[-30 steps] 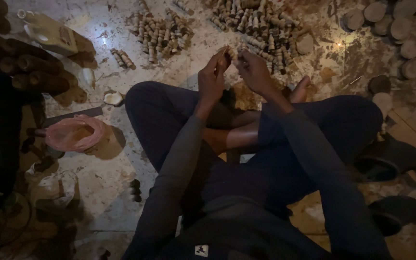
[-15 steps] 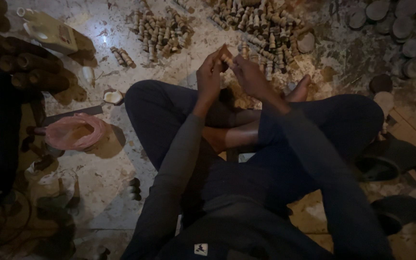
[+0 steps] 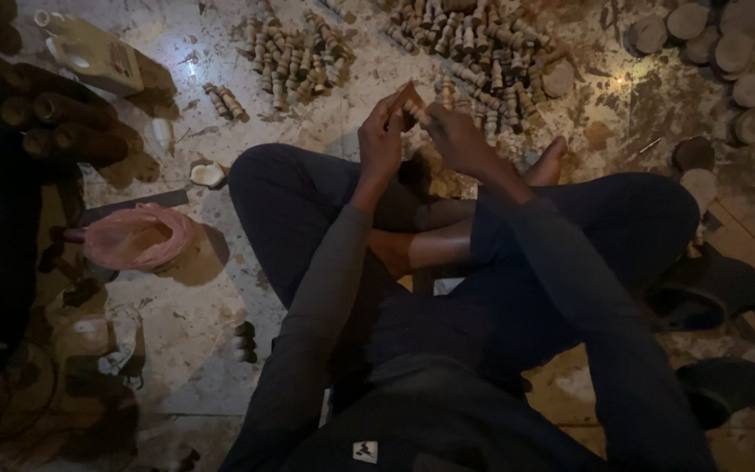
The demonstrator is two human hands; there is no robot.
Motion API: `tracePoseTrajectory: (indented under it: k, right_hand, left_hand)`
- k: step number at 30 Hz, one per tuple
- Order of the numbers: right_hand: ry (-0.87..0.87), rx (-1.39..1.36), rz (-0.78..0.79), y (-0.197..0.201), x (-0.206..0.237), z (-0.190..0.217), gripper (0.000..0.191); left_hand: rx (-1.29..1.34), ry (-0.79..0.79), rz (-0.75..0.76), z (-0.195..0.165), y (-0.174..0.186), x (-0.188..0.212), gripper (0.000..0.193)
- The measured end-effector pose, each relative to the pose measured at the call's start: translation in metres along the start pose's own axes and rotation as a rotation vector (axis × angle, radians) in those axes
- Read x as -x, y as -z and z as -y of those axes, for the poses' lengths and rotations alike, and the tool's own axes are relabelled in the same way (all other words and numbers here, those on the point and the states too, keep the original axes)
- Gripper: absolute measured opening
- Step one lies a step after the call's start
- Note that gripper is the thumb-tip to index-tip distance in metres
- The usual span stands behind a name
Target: The person sits cross-legged on the floor and repeatedly picks up small wooden pieces, then joins them together by hand. Finished assemblies are placed into a growing pile on the floor.
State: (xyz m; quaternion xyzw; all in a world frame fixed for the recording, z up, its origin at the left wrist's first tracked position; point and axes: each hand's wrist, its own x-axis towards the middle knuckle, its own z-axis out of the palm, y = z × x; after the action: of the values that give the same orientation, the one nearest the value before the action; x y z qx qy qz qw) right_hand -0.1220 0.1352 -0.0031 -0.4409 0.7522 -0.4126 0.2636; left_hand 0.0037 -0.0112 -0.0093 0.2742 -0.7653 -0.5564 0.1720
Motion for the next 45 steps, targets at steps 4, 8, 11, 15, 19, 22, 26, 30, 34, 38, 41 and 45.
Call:
tracePoseTrajectory:
  k: [4,8,11,15,19,22,26,30,34,38,41,45]
  right_hand:
    - [0.008,0.092,-0.075,0.003,-0.002,-0.004,0.032]
    - [-0.01,0.063,-0.064,0.001,-0.002,-0.01,0.029]
    - [0.124,0.024,-0.187,0.0,-0.003,-0.014,0.03]
    - [0.099,0.07,-0.117,-0.001,-0.001,-0.014,0.033]
    - [0.013,0.07,-0.147,0.0,0.002,-0.01,0.031]
    - [-0.039,0.075,-0.112,0.002,0.001,-0.013,0.028]
    - [0.008,0.167,-0.26,0.001,0.0,-0.028,0.025]
    - [-0.044,0.091,-0.268,0.004,-0.003,-0.037,0.025]
    - [0.022,-0.045,-0.29,0.006,-0.004,-0.031,0.026]
    - [0.06,-0.17,-0.278,0.009,-0.003,-0.02,0.022]
    - [0.108,-0.297,-0.266,0.01,-0.001,-0.016,0.018]
    - [0.072,-0.362,-0.252,0.012,0.0,-0.01,0.018]
  left_hand:
    - [-0.086,0.008,0.004,-0.002,-0.002,0.0,0.041]
    - [0.023,-0.18,-0.022,0.003,-0.003,-0.001,0.038]
    - [0.003,-0.21,-0.028,0.008,-0.004,-0.002,0.039]
    - [0.036,-0.006,0.029,0.007,-0.003,-0.001,0.038]
    - [-0.013,-0.247,-0.03,-0.005,0.0,0.002,0.036]
    - [-0.053,0.047,0.03,-0.012,0.002,0.003,0.039]
    - [-0.034,0.046,0.014,-0.001,-0.001,0.002,0.038]
    - [-0.034,-0.092,-0.073,0.016,-0.004,-0.004,0.035]
    - [-0.048,0.03,-0.078,0.016,-0.001,-0.003,0.037]
    - [-0.088,0.167,-0.043,0.005,0.001,0.001,0.04]
    - [0.017,0.009,-0.079,0.004,-0.001,0.0,0.037]
    - [0.08,-0.085,-0.101,0.009,-0.004,-0.003,0.032]
